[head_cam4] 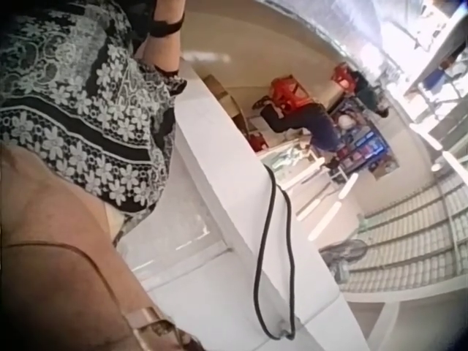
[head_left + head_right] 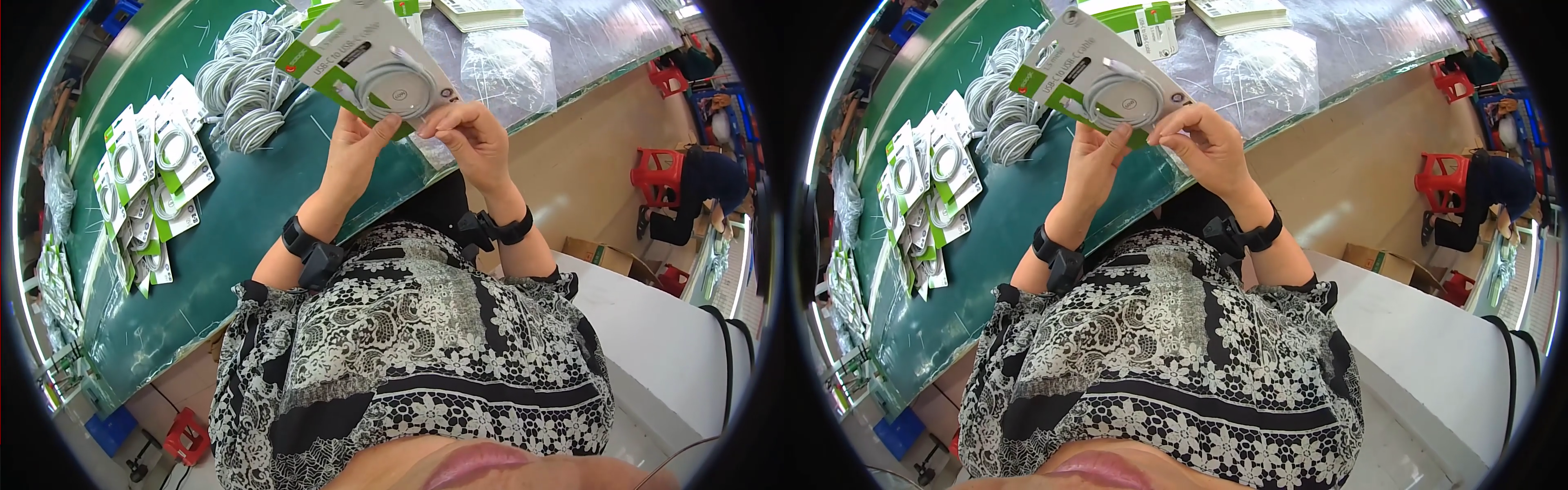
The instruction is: The person packages charging cables by placing a cable onto a cardboard backing, threading a plastic tie through the holes to secure it, and then setting the assembly aside. This process is repeated for a second cable and backing before placing it with the others.
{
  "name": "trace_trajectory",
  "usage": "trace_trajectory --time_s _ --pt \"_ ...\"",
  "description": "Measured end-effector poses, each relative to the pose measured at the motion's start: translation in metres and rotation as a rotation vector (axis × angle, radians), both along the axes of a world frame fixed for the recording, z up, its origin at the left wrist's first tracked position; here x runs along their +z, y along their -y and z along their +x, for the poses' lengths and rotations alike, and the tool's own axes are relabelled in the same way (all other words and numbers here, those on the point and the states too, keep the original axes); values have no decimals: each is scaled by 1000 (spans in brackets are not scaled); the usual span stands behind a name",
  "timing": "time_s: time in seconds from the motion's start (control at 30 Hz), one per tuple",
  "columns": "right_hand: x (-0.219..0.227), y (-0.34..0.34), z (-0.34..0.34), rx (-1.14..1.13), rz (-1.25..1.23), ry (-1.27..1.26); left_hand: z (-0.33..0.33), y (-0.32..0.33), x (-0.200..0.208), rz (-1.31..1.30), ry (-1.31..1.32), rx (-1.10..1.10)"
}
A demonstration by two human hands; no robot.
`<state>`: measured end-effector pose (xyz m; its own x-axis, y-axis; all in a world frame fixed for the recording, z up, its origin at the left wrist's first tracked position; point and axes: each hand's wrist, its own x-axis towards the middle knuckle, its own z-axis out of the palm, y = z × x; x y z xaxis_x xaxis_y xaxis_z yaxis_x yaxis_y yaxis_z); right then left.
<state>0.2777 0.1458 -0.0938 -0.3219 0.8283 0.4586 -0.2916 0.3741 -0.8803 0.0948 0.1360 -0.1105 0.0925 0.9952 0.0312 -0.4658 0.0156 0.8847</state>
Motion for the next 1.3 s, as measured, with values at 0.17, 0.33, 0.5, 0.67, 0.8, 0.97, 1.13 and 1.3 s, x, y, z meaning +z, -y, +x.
trace_trajectory --time_s 0.17,0.33,0.5,0.67,0.8,0.97,1.13,1.3 --pt "-1 1 -4 14 41 21 -3 -1 -3 -60 12 -16" --pt "3 3 -7 7 8 10 6 3 15 -165 218 31" --pt "4 2 5 8 67 45 -1 7 18 37 -124 56" --pt "15 23 6 -57 -125 12 3 12 34 713 -574 158" --pt "16 36 2 -89 -688 -270 6 13 53 936 -597 193" --pt "6 31 9 -98 -598 -142 5 14 56 950 -669 193" --pt "3 25 5 -59 -585 -162 0 7 61 1067 -755 177" --pt "0 20 5 -24 -576 -184 2 3 66 1160 -826 211"
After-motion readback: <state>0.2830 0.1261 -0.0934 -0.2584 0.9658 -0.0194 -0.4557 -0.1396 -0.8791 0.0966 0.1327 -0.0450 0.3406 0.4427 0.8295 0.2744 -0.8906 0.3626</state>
